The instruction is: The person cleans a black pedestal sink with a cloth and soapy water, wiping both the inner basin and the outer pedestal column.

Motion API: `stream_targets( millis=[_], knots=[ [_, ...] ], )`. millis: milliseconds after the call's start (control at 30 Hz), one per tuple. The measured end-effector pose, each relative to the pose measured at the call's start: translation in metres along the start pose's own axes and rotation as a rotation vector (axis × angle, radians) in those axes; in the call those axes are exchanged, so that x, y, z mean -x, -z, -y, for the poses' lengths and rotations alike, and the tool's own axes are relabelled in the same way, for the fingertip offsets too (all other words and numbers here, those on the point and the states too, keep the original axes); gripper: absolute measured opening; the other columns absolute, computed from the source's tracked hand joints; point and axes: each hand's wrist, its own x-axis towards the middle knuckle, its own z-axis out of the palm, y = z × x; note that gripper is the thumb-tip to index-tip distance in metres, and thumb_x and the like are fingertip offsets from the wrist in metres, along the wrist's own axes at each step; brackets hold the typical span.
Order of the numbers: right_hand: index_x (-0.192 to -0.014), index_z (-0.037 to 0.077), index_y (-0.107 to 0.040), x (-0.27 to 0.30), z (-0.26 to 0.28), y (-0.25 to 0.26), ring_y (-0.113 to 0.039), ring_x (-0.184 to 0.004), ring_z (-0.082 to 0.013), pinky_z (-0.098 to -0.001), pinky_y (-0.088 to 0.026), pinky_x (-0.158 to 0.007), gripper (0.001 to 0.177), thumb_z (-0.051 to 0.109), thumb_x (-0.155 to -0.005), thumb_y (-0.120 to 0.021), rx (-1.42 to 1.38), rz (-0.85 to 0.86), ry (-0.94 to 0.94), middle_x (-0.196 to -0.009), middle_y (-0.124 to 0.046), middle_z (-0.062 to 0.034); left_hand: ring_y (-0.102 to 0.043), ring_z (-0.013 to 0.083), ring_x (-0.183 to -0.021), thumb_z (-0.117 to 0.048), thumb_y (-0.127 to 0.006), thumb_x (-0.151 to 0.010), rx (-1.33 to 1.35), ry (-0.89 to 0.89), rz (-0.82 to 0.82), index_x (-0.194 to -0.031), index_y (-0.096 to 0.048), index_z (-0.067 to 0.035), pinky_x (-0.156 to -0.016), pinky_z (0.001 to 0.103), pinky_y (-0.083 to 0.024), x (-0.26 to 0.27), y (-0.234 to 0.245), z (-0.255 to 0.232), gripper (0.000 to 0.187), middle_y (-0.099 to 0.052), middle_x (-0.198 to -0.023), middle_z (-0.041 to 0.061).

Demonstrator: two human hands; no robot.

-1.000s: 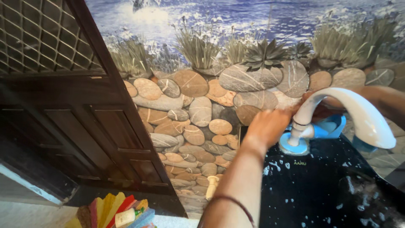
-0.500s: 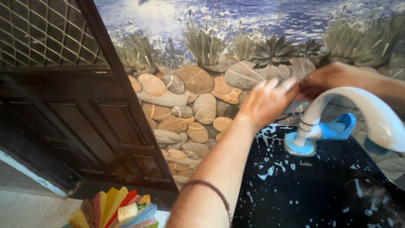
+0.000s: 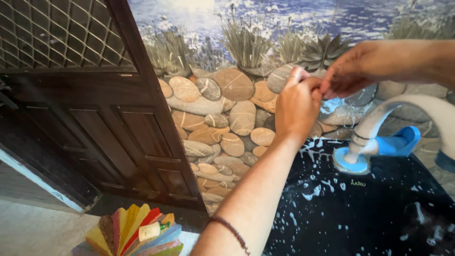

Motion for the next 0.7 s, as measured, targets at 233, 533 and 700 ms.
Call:
stream_targets(
  millis=[233, 533, 700],
  knots=[
    [-0.129, 0.017, -0.072, -0.010, -0.014, -0.023, -0.069, -0.122, -0.0153, -0.0334, -0.052, -0.107, 0.040, 0.038, -0.098, -0.058, 0.198, 0.105, -0.057, -0.129, -0.078, -0.0035, -0.070, 0.0337, -0.098, -0.008, -0.061, -0.096, 0.068, -0.017, -0.046, -0.107, -0.071, -0.014, -0.082, 0.045, -0.055, 0.017, -0.003, 0.013, 0.016, -0.063, -0.114, 0.008],
    [-0.118, 0.022, -0.080, -0.003, -0.028, -0.013, -0.075, -0.105, -0.0308, -0.0428, -0.057, -0.099, 0.038, 0.039, -0.089, -0.062, 0.848, -0.297, 0.188, -0.111, -0.080, -0.0129, -0.065, 0.0396, -0.103, -0.009, -0.060, -0.089, -0.195, -0.252, -0.017, -0.114, -0.061, -0.009, -0.083, 0.053, -0.052, 0.013, -0.004, 0.008, 0.025, -0.062, -0.118, 0.014],
    [-0.133, 0.020, -0.065, -0.022, -0.033, -0.021, -0.066, -0.122, -0.0255, -0.0400, -0.047, -0.108, 0.052, 0.047, -0.088, -0.064, 0.805, 0.338, 0.119, -0.131, -0.071, -0.0072, -0.067, 0.0359, -0.107, -0.003, -0.059, -0.091, -0.312, -0.249, 0.177, -0.100, -0.060, -0.009, -0.092, 0.052, -0.053, 0.039, -0.019, 0.026, 0.010, -0.066, -0.105, 0.012]
  ],
)
